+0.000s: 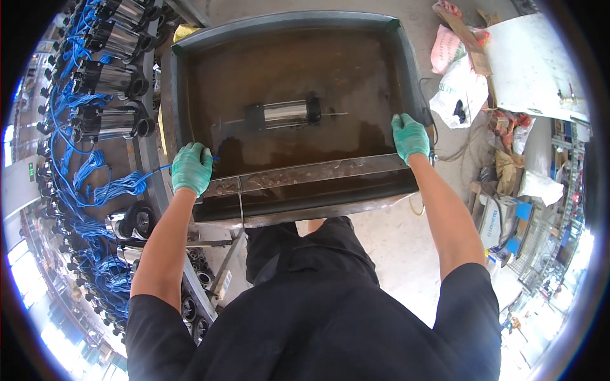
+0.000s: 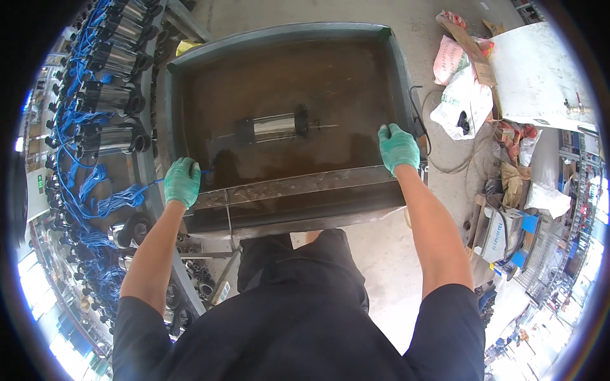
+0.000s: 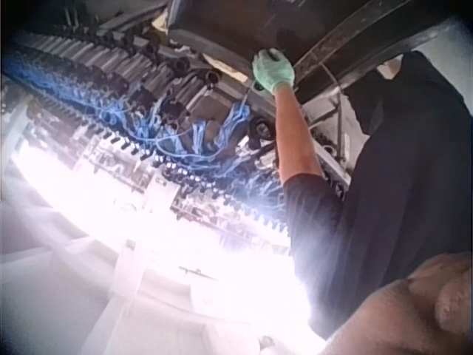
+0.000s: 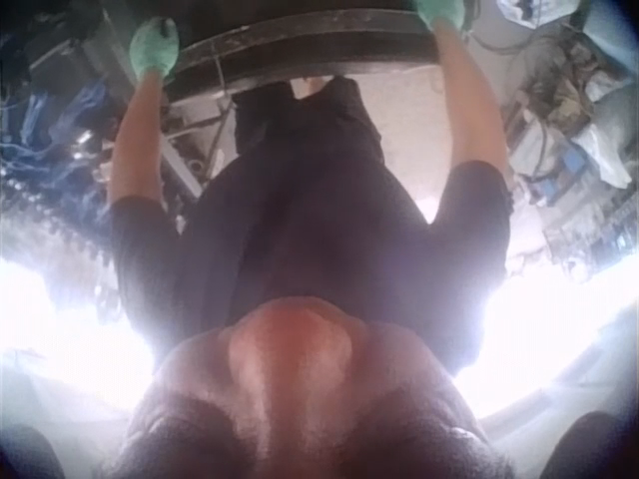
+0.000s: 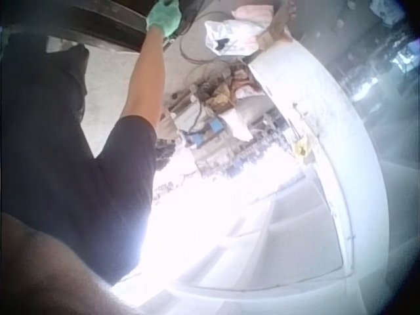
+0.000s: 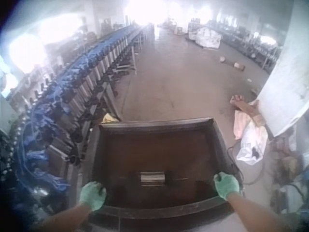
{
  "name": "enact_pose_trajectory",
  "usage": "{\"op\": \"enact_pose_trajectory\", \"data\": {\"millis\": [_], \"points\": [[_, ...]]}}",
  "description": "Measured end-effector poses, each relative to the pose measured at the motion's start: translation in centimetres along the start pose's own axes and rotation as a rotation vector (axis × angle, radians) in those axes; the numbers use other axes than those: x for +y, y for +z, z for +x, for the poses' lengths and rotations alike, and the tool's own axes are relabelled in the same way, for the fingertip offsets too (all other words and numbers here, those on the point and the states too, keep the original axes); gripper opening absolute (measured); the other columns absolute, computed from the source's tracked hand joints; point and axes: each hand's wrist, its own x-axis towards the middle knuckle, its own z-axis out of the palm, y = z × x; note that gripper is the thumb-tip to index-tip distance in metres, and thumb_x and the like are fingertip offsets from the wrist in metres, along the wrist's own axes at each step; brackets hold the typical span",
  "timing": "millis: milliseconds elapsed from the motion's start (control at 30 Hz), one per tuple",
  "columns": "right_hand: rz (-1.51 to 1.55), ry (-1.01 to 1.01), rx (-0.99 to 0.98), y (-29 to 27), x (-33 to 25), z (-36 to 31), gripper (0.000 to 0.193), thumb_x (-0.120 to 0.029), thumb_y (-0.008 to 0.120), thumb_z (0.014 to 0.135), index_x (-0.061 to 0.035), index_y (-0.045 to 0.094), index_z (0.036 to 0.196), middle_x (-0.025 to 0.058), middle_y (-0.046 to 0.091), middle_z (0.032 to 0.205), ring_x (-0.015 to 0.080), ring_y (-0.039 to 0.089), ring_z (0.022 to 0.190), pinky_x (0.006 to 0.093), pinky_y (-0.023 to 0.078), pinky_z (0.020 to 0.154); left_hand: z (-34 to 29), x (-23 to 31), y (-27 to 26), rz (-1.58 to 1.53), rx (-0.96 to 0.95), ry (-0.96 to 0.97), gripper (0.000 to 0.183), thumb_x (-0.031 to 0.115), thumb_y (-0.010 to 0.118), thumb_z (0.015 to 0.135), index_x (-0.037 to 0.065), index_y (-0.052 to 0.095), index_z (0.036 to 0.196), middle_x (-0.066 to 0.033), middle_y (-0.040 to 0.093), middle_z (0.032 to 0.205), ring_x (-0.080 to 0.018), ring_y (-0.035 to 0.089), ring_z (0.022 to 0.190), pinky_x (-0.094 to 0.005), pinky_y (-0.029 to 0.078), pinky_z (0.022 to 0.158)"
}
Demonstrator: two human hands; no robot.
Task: The person submerses water pumps into a container of water by hand, one at a time, and then places them back onto a long row of pumps.
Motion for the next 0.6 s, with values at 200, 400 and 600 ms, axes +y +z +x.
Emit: {"op": "enact_pose_trajectory", "data": {"millis": [200,400,600], "points": [[0.033,0.013,-0.014,-0.2,-0.1,-0.1,0.042,-0.044,0.043,0.103,-0.009,0.065,0.109,0.0234,0.07,0.105,0.0459,0.065,0.101,0.054,0.05,0.089,0.1,0.4,-0.4,0.096,0.06,0.062,0.022,0.023,0.06,0.093,0.007,0.067,0.106,-0.0153,0.065,0.112,-0.0365,0.059,0.108,-0.0461,0.045,0.095],[0.054,-0.002,0.036,0.3,0.5,0.1,0.04,-0.042,0.042,0.103,-0.0084,0.065,0.105,0.0223,0.071,0.103,0.0448,0.065,0.099,0.0537,0.051,0.089,3.3,6.7,0.4,-0.069,0.019,0.22,0.036,0.023,0.065,0.089,0.004,0.062,0.12,-0.0215,0.063,0.12,-0.0416,0.056,0.116,-0.0495,0.044,0.103],[0.106,0.008,-0.008,-0.4,0.1,-0.1,0.041,-0.041,0.042,0.103,-0.0086,0.066,0.104,0.0197,0.072,0.1,0.0422,0.066,0.099,0.0522,0.051,0.089,8.7,18.1,5.1,-0.593,-0.422,-0.035,0.03,0.024,0.065,0.096,0.005,0.061,0.118,-0.0122,0.068,0.112,-0.0264,0.066,0.099,-0.039,0.052,0.087]]}}
